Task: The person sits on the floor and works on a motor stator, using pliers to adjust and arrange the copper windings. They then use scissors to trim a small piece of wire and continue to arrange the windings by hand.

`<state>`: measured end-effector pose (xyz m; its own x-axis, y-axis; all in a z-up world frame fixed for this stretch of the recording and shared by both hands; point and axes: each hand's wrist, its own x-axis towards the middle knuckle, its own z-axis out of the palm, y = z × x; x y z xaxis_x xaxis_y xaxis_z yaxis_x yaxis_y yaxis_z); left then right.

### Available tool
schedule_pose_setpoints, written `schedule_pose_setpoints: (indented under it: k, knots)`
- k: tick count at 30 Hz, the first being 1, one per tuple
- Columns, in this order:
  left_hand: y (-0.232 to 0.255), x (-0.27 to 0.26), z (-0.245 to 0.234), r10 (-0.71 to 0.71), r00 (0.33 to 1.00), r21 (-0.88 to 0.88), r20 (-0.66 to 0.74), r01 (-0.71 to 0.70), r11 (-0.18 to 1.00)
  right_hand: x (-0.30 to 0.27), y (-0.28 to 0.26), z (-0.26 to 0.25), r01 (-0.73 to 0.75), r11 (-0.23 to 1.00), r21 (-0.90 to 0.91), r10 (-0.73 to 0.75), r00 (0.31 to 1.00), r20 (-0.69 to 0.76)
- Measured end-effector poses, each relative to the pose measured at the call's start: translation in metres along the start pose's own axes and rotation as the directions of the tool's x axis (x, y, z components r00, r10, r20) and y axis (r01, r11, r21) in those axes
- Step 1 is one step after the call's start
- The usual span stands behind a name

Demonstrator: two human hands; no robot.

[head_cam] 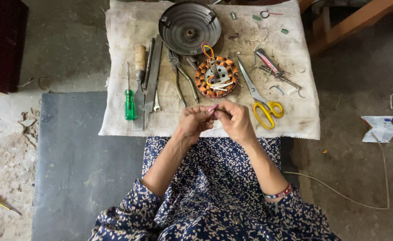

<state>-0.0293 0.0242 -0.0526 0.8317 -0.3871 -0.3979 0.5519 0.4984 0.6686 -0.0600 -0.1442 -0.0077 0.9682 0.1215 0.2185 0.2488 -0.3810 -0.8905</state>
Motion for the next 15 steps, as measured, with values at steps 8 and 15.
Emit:
schedule_pose_setpoints:
  k: [8, 15]
  knots:
    - [0.016, 0.032, 0.014, 0.241, 0.962, 0.154, -0.129, -0.220, 0.963, 0.047, 0.029, -0.032, -0.208, 0.890, 0.406, 0.124, 0.967, 0.223]
    - [0.031, 0.063, -0.027, 0.412, 0.860, 0.182, -0.302, -0.373, 0.910, 0.044, 0.063, -0.056, -0.383, 0.838, 0.388, 0.238, 0.897, 0.371]
